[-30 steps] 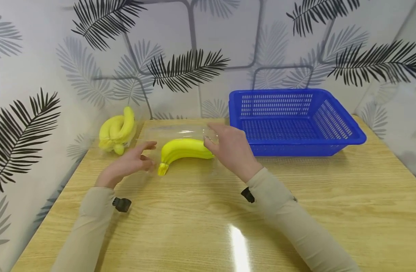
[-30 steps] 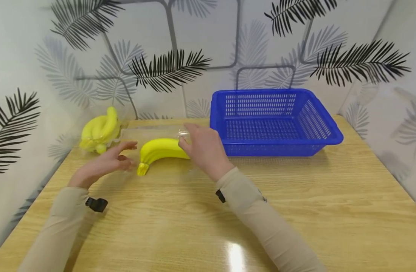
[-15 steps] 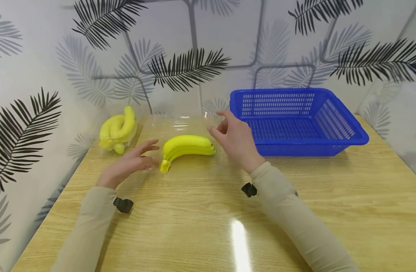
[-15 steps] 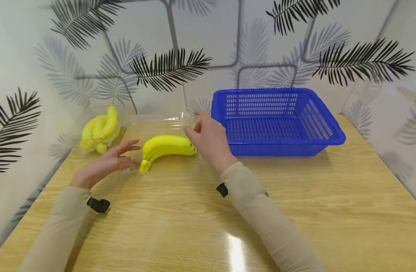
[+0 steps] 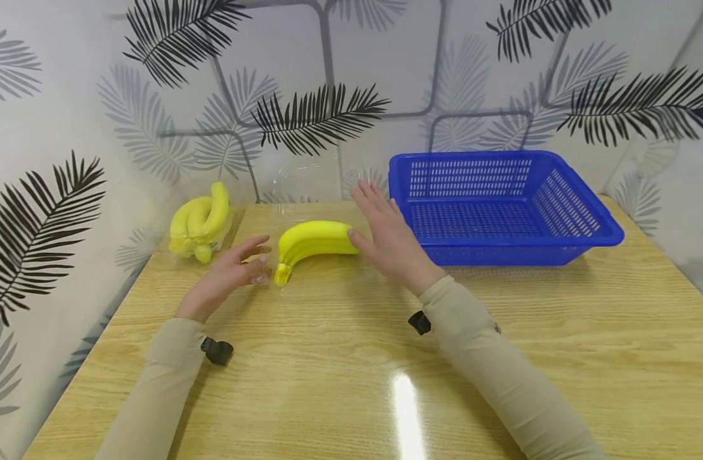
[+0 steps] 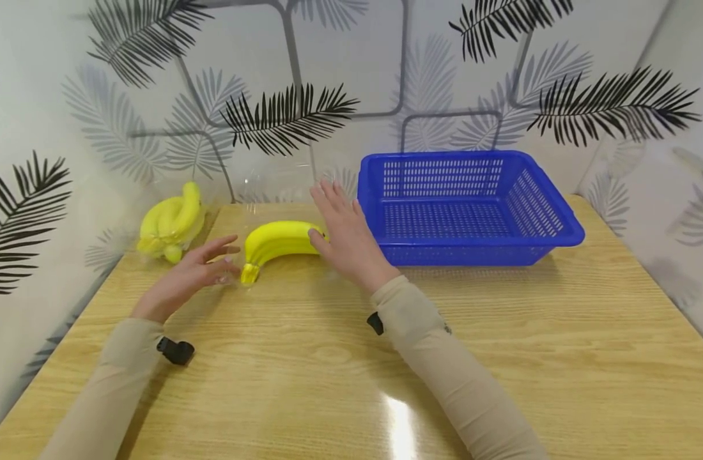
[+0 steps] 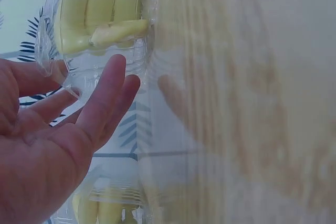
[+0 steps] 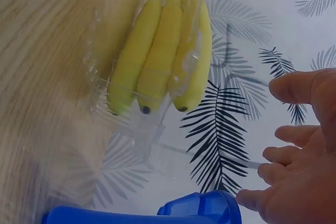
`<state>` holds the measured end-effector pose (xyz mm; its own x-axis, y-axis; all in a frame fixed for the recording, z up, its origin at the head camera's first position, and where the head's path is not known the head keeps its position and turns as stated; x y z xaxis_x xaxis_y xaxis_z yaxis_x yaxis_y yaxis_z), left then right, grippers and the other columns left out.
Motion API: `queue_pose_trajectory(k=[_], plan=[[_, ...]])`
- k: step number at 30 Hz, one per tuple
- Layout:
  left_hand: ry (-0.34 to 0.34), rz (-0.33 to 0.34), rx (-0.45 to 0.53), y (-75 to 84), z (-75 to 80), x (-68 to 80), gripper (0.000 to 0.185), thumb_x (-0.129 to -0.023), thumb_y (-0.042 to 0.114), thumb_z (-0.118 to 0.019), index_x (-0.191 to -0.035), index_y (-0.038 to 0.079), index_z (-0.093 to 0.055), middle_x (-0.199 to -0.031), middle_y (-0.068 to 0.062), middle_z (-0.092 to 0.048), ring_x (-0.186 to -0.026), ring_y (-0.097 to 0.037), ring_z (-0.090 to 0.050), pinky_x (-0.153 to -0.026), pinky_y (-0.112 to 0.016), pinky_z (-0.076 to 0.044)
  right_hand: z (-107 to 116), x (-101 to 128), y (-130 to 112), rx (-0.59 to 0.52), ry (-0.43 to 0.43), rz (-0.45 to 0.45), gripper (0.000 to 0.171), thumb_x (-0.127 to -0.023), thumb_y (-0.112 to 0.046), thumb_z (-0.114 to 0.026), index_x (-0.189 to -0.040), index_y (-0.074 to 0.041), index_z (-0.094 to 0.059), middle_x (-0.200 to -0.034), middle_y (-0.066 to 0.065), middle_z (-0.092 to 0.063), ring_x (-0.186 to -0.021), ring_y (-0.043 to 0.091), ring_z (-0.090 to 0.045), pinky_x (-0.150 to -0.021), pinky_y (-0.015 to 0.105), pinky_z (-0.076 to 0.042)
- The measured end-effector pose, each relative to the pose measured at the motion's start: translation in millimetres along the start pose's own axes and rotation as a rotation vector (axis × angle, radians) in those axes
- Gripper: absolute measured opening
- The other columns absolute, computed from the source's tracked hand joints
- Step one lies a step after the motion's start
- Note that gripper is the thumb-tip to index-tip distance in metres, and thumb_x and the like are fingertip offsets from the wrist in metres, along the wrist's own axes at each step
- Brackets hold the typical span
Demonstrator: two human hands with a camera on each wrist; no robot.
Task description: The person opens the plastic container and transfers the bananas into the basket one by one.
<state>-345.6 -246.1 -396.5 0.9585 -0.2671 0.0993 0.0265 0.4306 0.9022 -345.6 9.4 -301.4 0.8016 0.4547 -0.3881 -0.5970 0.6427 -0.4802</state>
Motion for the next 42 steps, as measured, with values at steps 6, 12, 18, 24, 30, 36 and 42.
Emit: queue_pose_trajectory(k=[6, 12, 18, 24, 30, 36, 42], plan=[[0.016, 0.008, 0.009, -1.6, 1.2, -0.3, 0.058, -0.103, 0.019, -0.050, -0.156, 0.015, -0.027, -0.153, -0.016, -0.036, -0.127, -0.033, -0.048, -0.099, -0.046, -0.043, -29.9, 4.0, -4.3, 0.034, -0.213, -0.003, 0.062, -0.098, -0.034, -0.061, -0.151, -0.012, -0.039, -0.160, 0.009, -0.024, -0.147, 0.027, -0.019, -0.118, 0.045, -0.021], [0.027, 0.015, 0.040, -3.0, 1.7, 0.3, 0.060, -0.102, 0.017, -0.051, -0.156, 0.016, -0.026, -0.152, -0.017, -0.036, -0.124, -0.034, -0.050, -0.098, -0.044, -0.044, -58.4, 14.6, -6.4, 0.068, -0.429, -0.012, 0.076, -0.089, -0.044, -0.071, -0.152, -0.017, -0.038, -0.162, 0.004, -0.018, -0.148, 0.029, -0.012, -0.118, 0.048, -0.017], [0.043, 0.018, 0.089, -3.4, -0.3, 1.4, 0.059, -0.103, 0.021, -0.051, -0.156, 0.014, -0.026, -0.152, -0.020, -0.034, -0.123, -0.036, -0.051, -0.100, -0.046, -0.045, -63.2, 16.8, -5.6, 0.073, -0.437, -0.002, 0.084, -0.087, -0.040, -0.075, -0.155, -0.015, -0.032, -0.164, 0.002, -0.010, -0.149, 0.032, -0.006, -0.118, 0.050, -0.015], [-0.037, 0.008, 0.125, -3.0, -5.1, 2.1, 0.067, -0.101, 0.019, -0.054, -0.158, 0.017, -0.019, -0.156, -0.014, -0.028, -0.126, -0.035, -0.049, -0.103, -0.047, -0.044, -61.7, 11.7, -1.1, 0.057, -0.394, -0.006, 0.076, -0.092, -0.040, -0.068, -0.154, -0.012, -0.033, -0.163, 0.003, -0.015, -0.149, 0.028, -0.010, -0.118, 0.046, -0.015], [-0.139, -0.024, 0.281, -5.3, -6.3, 1.9, 0.070, -0.102, 0.005, -0.049, -0.159, 0.017, -0.011, -0.161, -0.010, -0.016, -0.138, -0.036, -0.034, -0.103, -0.036, -0.044, -56.7, 0.4, 2.6, 0.064, -0.323, 0.003, 0.069, -0.096, -0.035, -0.065, -0.153, -0.009, -0.035, -0.160, 0.008, -0.025, -0.146, 0.028, -0.022, -0.118, 0.042, -0.021], [-0.148, -0.038, 0.276, -4.7, -5.5, 0.6, 0.065, -0.102, 0.006, -0.049, -0.158, 0.014, -0.016, -0.161, -0.007, -0.015, -0.131, -0.034, -0.042, -0.107, -0.042, -0.040, -53.9, -14.1, 7.9, 0.117, -0.258, -0.027, 0.064, -0.097, -0.032, -0.063, -0.152, -0.010, -0.036, -0.155, 0.011, -0.035, -0.141, 0.030, -0.031, -0.117, 0.042, -0.025], [-0.139, -0.036, 0.218, -2.3, -8.9, -1.0, 0.066, -0.101, 0.006, -0.051, -0.158, 0.014, -0.018, -0.161, -0.006, -0.018, -0.124, -0.034, -0.050, -0.108, -0.045, -0.040, -60.5, -23.8, 13.7, 0.066, -0.223, -0.042, 0.061, -0.097, -0.026, -0.064, -0.150, -0.011, -0.038, -0.150, 0.010, -0.041, -0.139, 0.028, -0.036, -0.115, 0.040, -0.029]])
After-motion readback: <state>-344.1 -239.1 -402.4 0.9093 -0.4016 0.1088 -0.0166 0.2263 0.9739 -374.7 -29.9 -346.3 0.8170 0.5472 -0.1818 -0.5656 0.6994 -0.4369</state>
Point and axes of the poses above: each hand's wrist, its own x-axis away from the middle knuckle, its own z-axis out of the back of the hand, y = z × x, the point moved 9 cm from there along -x, towards the middle knuckle
